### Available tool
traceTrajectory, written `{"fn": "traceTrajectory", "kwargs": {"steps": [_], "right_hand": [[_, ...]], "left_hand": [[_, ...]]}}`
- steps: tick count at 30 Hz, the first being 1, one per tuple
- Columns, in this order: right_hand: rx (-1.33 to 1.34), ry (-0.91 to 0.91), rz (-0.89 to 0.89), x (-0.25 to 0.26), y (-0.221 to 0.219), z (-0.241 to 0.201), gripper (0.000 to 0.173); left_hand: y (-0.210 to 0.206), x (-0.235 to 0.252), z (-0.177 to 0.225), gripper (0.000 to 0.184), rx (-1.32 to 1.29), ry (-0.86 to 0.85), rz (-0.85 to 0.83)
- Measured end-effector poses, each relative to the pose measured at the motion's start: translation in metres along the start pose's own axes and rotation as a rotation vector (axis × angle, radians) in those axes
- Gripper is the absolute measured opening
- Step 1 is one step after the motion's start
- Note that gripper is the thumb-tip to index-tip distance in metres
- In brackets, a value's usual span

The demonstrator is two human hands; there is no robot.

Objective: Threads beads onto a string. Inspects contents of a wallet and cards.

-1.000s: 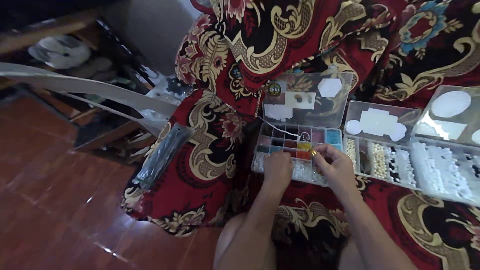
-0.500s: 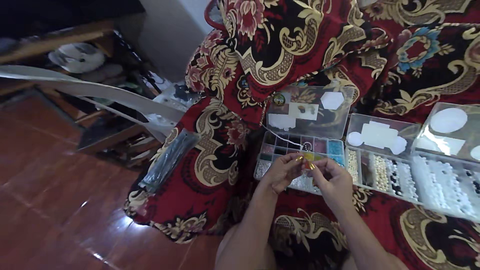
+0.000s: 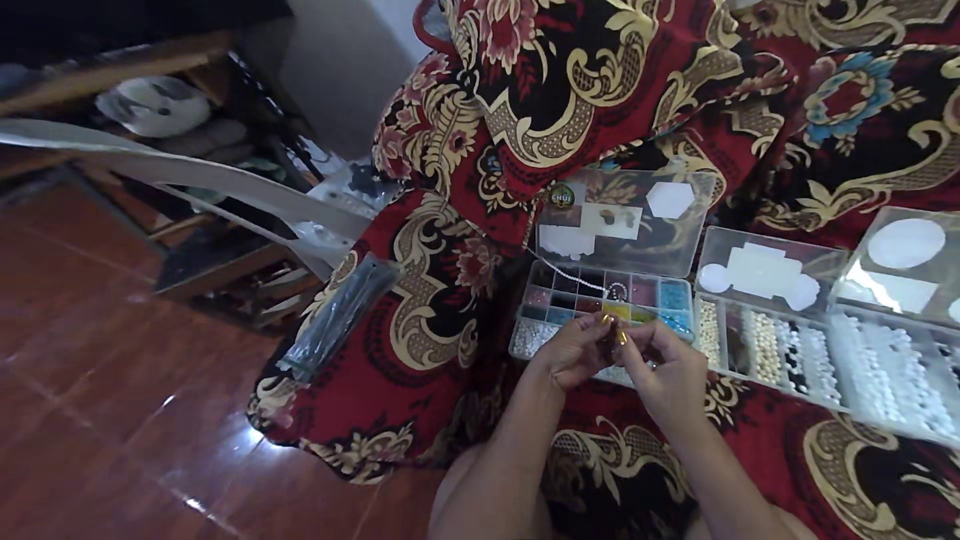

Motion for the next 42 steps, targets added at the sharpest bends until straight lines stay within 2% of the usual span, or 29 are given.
{"fn": "traceTrajectory", "kwargs": {"steps": [38,42], "right_hand": [[0.002,-0.041,0.011,0.0025,0.0044,0.0045,0.012],[-0.008,-0.042,0.028,0.003,0.0064,0.0037,0.012]], "left_hand": [[-0.0015,0.0029,-0.0094,0.026,-0.044,0.046,0.07],[-0.0016,0.0036,-0.0055,0.023,-0.045,0.012,0.07]]}}
Point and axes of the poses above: each hand's wrist, its own x-axis towards the middle knuckle, its own y-axis out of the back of the hand, z = x × y, the point moved 10 cm from there along x, towards the middle knuckle, and after that the axes turned 3 degrees about z, right-handed, at the moved point
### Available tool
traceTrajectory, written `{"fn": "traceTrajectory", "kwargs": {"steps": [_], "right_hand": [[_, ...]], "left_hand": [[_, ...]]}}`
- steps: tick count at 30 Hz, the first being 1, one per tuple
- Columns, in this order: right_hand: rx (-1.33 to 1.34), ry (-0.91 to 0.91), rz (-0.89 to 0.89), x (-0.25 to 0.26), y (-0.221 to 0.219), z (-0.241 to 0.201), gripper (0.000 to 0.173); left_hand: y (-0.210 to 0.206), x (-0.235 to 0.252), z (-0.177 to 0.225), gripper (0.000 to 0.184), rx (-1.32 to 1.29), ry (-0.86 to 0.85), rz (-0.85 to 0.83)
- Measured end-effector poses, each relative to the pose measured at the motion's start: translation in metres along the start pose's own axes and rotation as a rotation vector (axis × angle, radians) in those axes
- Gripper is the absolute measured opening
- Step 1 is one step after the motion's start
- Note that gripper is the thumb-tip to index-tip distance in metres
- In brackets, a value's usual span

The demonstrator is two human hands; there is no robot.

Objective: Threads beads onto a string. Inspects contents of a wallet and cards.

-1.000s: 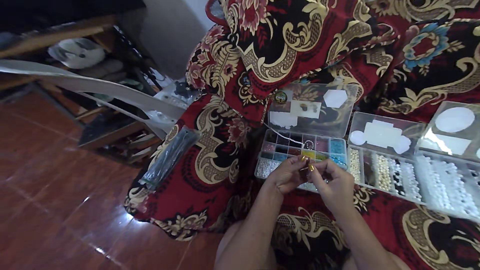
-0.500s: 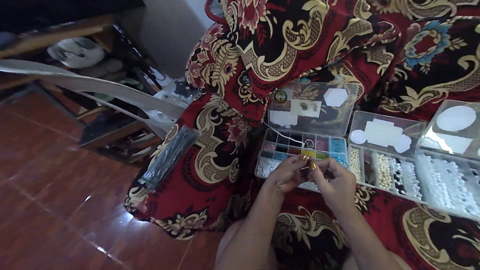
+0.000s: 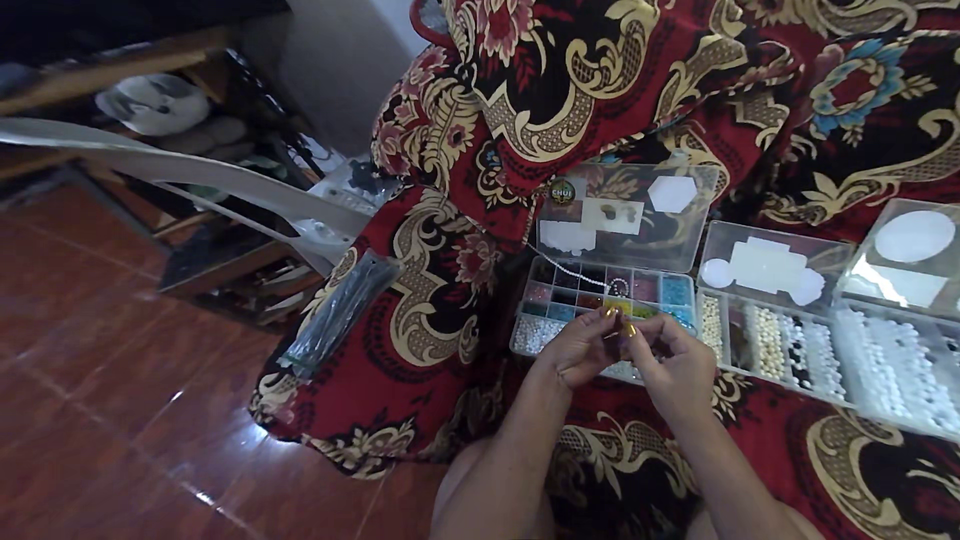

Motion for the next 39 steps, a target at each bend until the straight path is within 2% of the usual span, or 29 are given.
{"fn": "traceTrajectory", "kwargs": {"steps": [12,23,39], "right_hand": [[0.035,0.019,0.006,0.0,0.002,-0.002,0.012],[0.086,0.048,-0.016,-0.003,-0.002,-0.006,0.012],[0.103,0.04,-0.021,-0.004,-0.004,-0.005,0.012]], "left_hand": [[0.004,0.001,0.004,0.022,-0.061,-0.046,0.02],[-0.003,0.002,0.01,0.023,0.021,-0.124,-0.16],[0.0,0.006,0.014,0.017,0.101,-0.167,-0.178]]}}
Point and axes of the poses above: each hand's wrist, its own x-axis towards the middle knuckle, its own y-axis out of the back of the hand, z = x × y, the point moved 10 cm from there along x, towards the middle knuckle, and after that the axes turned 3 degrees about z, right-handed, at the moved point
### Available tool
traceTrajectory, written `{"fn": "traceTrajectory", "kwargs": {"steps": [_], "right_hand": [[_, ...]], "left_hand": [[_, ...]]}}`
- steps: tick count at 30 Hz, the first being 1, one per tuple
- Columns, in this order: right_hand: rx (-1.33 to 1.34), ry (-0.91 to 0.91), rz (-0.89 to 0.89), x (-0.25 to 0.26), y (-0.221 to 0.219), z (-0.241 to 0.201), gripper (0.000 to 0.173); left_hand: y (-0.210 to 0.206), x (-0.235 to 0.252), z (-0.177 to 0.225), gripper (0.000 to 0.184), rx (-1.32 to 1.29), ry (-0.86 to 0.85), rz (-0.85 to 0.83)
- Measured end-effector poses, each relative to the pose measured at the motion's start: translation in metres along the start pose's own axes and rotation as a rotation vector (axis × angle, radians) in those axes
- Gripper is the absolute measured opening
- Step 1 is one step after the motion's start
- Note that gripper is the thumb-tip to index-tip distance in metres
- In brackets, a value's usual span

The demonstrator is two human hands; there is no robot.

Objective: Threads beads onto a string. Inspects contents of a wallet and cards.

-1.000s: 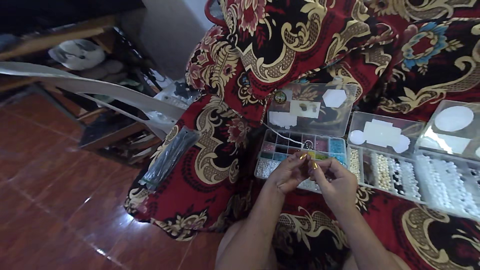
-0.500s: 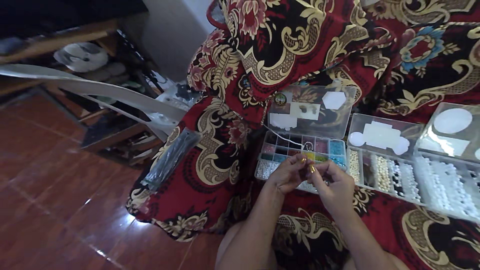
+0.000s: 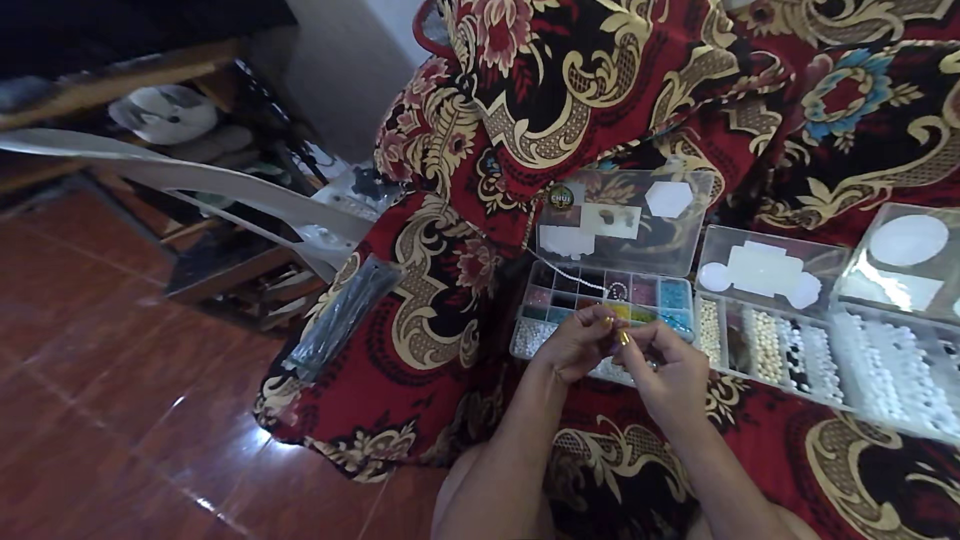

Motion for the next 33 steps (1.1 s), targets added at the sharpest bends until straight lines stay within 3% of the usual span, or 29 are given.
{"fn": "traceTrajectory", "kwargs": {"steps": [12,22,33], "right_hand": [[-0.011,-0.007,-0.01,0.0,0.0,0.0,0.012],[-0.011,-0.012,-0.011,0.0,0.0,0.0,0.011],[-0.026,-0.035,-0.014,0.002,0.0,0.001,0.011]], "left_hand": [[-0.003,0.001,0.0,0.008,0.011,0.005,-0.04],[-0.002,0.0,0.005,0.02,0.082,0.005,0.003],[0.0,0.001,0.009,0.019,0.15,-0.017,0.001]]}}
Point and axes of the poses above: each hand's wrist, its own x-axis towards the middle knuckle, its own y-axis out of the back of the hand, z = x × y, the point moved 10 cm from there along x, towards the middle knuckle, and after that the axes turned 3 degrees about z, right-handed, at the moved point
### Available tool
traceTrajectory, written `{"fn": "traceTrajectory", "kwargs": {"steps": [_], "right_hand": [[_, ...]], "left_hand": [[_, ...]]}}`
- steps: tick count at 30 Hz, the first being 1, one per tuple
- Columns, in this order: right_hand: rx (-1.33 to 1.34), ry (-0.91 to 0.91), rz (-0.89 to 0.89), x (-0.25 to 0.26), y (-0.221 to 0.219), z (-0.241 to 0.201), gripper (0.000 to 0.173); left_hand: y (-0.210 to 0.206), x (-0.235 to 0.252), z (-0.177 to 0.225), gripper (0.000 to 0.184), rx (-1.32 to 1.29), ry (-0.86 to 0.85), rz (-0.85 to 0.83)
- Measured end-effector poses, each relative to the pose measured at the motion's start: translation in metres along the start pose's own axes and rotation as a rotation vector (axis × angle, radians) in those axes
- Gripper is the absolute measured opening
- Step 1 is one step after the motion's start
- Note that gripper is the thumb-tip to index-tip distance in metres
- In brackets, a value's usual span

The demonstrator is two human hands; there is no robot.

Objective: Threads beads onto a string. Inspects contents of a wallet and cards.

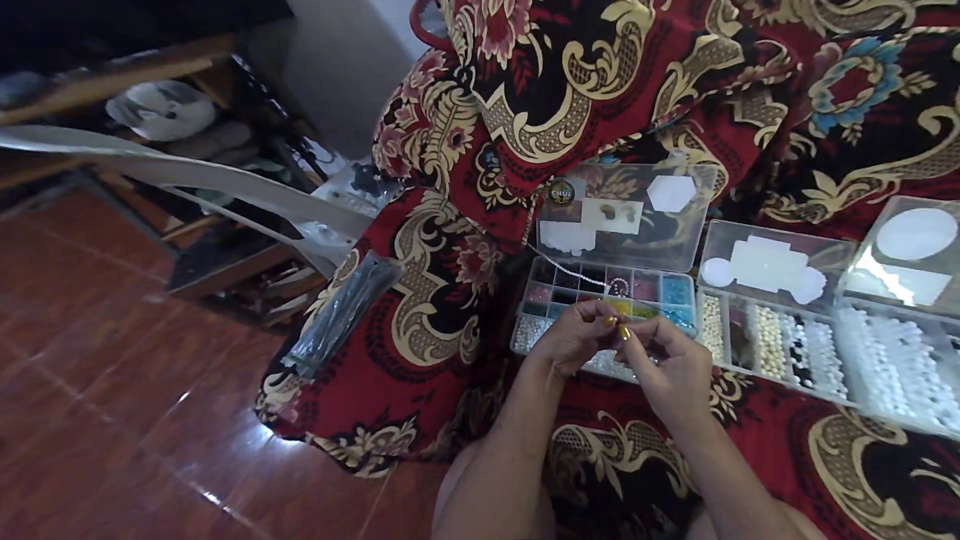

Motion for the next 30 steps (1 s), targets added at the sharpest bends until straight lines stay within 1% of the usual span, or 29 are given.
{"fn": "traceTrajectory", "kwargs": {"steps": [6,10,12,16,18,26,30], "right_hand": [[-0.02,-0.003,-0.039,0.001,-0.001,0.001,0.012],[-0.019,-0.016,-0.054,0.001,-0.003,0.002,0.012],[-0.003,-0.064,-0.069,0.001,-0.003,0.004,0.011],[0.085,-0.244,-0.128,0.002,-0.007,0.012,0.012],[0.114,-0.281,-0.127,0.002,-0.007,0.013,0.013],[0.119,-0.29,-0.116,0.001,-0.007,0.013,0.01],[0.11,-0.275,-0.108,0.002,-0.006,0.013,0.009]], "left_hand": [[0.003,-0.002,0.012,0.021,0.112,-0.03,0.058],[0.004,-0.002,0.016,0.021,0.156,-0.046,0.052],[0.004,-0.002,0.018,0.021,0.184,-0.06,0.054],[0.009,-0.001,0.022,0.018,0.22,-0.072,0.078],[0.01,-0.001,0.022,0.017,0.207,-0.074,0.074],[0.01,-0.001,0.023,0.019,0.196,-0.086,0.063],[0.009,-0.002,0.026,0.02,0.247,-0.116,0.061]]}}
Point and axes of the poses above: each hand's wrist, its own x-axis towards the middle knuckle, its own y-axis out of the back of the hand, z = x × y, the point moved 10 cm from there along x, towards the middle knuckle, and after that the axes turned 3 degrees about z, right-handed, at the moved point
